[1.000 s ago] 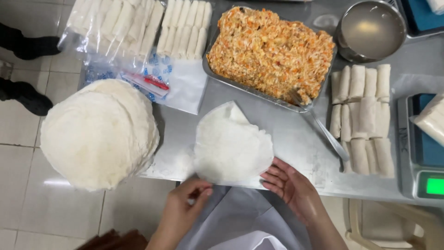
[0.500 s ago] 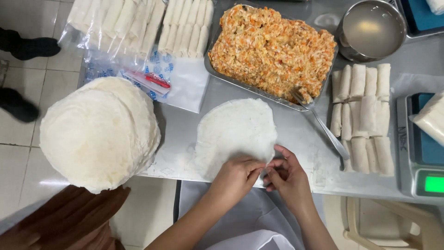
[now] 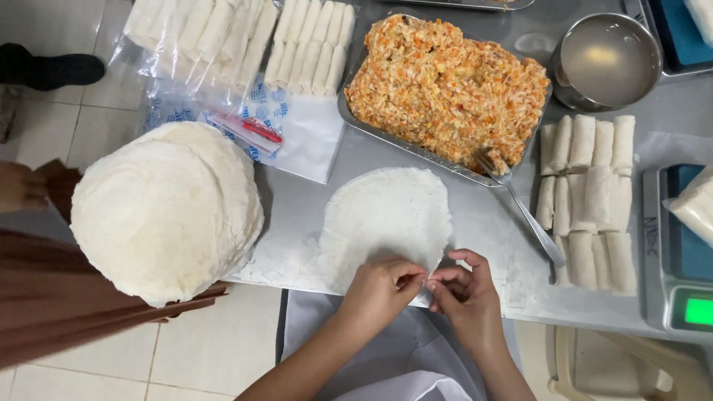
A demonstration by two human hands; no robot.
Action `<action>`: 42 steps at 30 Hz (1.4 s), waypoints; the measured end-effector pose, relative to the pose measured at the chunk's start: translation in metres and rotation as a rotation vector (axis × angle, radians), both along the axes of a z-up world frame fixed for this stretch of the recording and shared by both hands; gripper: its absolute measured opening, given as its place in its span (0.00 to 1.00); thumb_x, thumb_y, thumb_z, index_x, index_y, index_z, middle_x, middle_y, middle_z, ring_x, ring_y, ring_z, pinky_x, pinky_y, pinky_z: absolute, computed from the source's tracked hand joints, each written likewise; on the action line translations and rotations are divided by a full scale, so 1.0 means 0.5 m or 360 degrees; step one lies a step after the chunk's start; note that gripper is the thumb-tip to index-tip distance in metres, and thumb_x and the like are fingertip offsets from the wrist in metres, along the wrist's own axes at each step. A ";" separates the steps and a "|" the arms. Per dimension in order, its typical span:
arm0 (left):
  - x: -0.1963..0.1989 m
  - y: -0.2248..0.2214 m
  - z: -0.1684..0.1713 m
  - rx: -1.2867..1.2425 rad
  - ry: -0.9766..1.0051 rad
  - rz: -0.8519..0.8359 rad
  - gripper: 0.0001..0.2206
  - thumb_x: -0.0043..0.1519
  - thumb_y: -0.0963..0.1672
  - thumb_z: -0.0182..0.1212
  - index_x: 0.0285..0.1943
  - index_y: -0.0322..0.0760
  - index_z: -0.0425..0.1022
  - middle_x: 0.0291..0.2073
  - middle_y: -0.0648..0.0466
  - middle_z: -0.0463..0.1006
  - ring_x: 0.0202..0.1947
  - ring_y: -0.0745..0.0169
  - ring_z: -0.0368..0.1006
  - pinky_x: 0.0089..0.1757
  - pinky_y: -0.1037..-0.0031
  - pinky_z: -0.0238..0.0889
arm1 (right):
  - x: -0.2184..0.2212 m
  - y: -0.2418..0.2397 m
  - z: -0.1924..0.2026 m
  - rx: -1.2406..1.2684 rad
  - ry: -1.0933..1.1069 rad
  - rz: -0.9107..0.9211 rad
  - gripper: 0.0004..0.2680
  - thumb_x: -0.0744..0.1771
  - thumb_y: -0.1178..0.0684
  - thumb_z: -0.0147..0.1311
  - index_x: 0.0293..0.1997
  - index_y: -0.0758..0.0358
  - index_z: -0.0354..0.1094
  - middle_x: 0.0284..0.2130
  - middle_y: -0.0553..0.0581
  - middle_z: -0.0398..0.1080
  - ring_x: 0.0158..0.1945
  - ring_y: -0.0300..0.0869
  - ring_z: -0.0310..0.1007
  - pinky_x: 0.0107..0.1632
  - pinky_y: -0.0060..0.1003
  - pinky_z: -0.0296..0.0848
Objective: The person is preparing lumpia by peeling wrappers, adding filling with a fork, and rolling them tightly.
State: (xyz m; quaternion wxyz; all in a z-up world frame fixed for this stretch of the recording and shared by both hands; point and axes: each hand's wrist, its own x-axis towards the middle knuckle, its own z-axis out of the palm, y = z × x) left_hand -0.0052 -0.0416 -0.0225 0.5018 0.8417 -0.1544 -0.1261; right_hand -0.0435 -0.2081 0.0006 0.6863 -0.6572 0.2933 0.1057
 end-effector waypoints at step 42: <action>0.128 -0.050 0.050 0.0413 -0.0289 0.0094 0.11 0.62 0.40 0.54 0.49 0.44 0.81 0.45 0.52 0.79 0.35 0.44 0.79 0.39 0.55 0.70 | 0.103 -0.095 -0.006 -0.1350 -0.0263 0.0304 0.13 0.66 0.40 0.57 0.52 0.47 0.79 0.22 0.51 0.75 0.29 0.38 0.74 0.39 0.35 0.70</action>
